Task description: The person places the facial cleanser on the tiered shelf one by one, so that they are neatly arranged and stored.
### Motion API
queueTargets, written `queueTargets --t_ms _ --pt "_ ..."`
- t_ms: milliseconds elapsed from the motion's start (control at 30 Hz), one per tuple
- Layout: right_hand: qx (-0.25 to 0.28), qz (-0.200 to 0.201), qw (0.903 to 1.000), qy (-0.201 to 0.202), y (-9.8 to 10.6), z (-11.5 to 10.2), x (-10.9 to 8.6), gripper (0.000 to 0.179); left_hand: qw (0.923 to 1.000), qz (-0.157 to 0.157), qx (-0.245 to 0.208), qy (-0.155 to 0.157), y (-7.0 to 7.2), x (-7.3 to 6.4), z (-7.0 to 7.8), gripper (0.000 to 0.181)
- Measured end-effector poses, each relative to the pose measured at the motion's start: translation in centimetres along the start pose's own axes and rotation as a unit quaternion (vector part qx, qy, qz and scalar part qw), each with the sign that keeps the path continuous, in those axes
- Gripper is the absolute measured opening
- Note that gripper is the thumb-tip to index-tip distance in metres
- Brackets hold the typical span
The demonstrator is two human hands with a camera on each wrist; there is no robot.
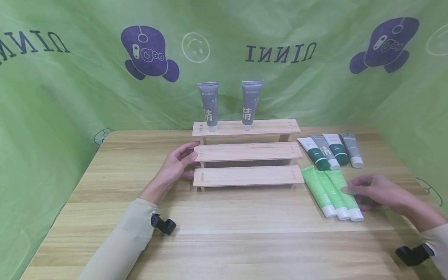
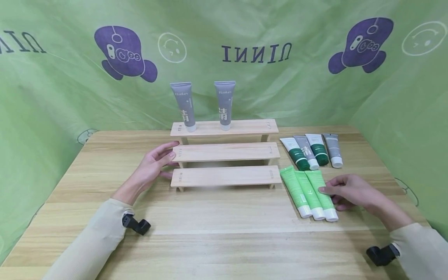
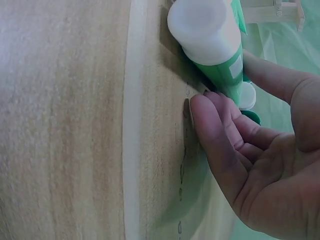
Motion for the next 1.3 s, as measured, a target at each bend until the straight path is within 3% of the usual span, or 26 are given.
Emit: queueTargets --t_ms 333,733,1300 --pt "-0.018 0.013 0.9996 0.02 -0.1 -0.1 -0.3 0.056 1.0 -0.002 -0.001 0.0 0.0 0.0 -0.1 0.046" --pt "0.041 0.003 0.9989 0.025 0.1 0.7 -0.6 0.06 1.0 -0.006 -0.001 -0.002 0.0 0.1 -0.1 0.046" --pt "0.07 -0.003 0.9962 0.051 0.1 1.6 -1.4 0.066 1.0 -0.004 0.005 -0.004 0.1 0.0 0.0 0.047"
Point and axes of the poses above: each hand's wrist, its own x-axis towards the middle knuckle, its own y-axis out of the back of the hand, z = x × y, the point moved 2 cm from there along x, towards the middle knuckle, and after that the axes turned 3 degrees about x, right-handed, at the moved point
